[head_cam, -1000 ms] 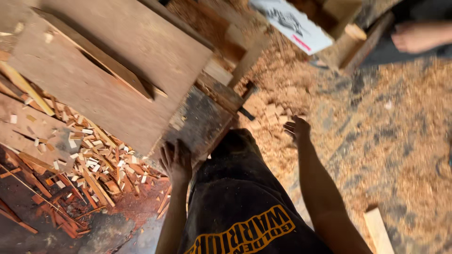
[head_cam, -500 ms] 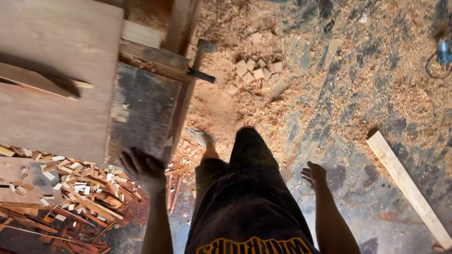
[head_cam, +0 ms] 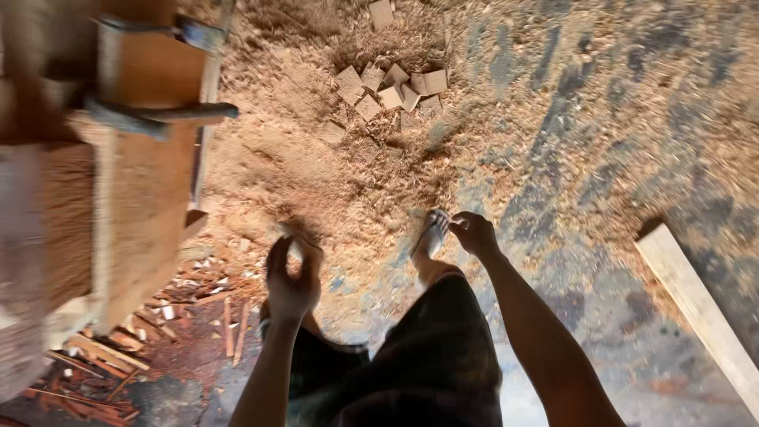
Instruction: The person repeatedly picks up small wooden blocks and rubs them against a rotating grinding wheel to shape their edges. The person handles the blocks one at a time, turning them over and adjusting orientation while the wheel removes material. Finished blocks are placed in a growing pile on the workbench.
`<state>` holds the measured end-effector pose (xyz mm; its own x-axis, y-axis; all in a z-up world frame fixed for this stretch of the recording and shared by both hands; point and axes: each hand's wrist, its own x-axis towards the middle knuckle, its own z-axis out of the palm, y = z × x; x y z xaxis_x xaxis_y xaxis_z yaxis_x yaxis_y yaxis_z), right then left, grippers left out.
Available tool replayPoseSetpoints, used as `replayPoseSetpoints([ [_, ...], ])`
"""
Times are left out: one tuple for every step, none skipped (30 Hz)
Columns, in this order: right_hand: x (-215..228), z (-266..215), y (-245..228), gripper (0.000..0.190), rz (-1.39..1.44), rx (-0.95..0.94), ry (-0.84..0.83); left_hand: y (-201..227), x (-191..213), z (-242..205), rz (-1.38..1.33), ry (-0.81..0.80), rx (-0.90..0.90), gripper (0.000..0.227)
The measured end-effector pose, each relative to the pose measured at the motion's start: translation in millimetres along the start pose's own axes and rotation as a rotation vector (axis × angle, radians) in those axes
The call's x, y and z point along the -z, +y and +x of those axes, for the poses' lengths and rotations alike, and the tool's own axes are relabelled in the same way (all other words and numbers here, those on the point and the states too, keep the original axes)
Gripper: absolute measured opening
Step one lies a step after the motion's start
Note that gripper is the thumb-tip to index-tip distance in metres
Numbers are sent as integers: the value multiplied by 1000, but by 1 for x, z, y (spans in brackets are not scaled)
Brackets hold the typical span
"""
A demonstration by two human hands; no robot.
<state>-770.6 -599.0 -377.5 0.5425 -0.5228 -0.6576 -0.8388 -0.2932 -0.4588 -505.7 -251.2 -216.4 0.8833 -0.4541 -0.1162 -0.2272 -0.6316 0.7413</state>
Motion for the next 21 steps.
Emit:
replayPoseSetpoints([
  [-4,29,13,38,-63,27,-35,-24,-48,7,-44,-96,97,49],
  [-8,54,25,38,-120,38,-55,-51,-95,20,4,-179,132,51],
  [-15,78,33,38,-136,45,-75,-78,-139,33,54,-262,167,53],
  [-21,108,39,38,-158,57,-88,-106,-186,51,91,-266,61,52],
  [-27,140,43,39,-181,68,-101,-135,-228,69,128,-269,-45,52],
  [-36,168,48,37,-207,62,-135,-164,-265,82,178,-336,36,53],
  [-46,199,51,36,-232,56,-169,-192,-304,101,228,-402,118,54],
  [-53,230,55,39,-244,117,-115,-218,-341,120,262,-450,160,54],
  [-60,260,57,44,-256,178,-62,-242,-372,135,295,-499,201,54],
  [-63,292,57,47,-418,182,-59,-262,-400,153,273,-487,161,55],
  [-63,318,57,51,-580,185,-55,-277,-422,163,251,-475,120,57],
  [-63,346,55,51,-592,230,-24,-290,-439,174,258,-420,46,64],
  [-63,371,51,52,-604,275,7,-297,-454,183,265,-364,-27,71],
  [-66,391,48,52,-613,320,42,-302,-464,192,276,-308,-104,79],
  [-70,407,45,58,-616,377,78,-304,-470,195,294,-302,-79,73],
  [-71,421,43,64,-619,437,119,-302,-472,197,313,-291,-55,67],
  [-72,433,40,70,-622,498,159,-298,-473,200,331,-280,-32,61],
  [-77,440,40,69,-680,509,181,-293,-471,201,345,-298,-4,63],
  [-81,442,42,70,-737,518,204,-287,-469,203,359,-316,23,65],
  [-86,438,49,71,-792,515,225,-280,-467,201,373,-346,48,68],
  [-92,433,54,73,-781,557,252,-273,-462,197,459,-429,14,67],
])
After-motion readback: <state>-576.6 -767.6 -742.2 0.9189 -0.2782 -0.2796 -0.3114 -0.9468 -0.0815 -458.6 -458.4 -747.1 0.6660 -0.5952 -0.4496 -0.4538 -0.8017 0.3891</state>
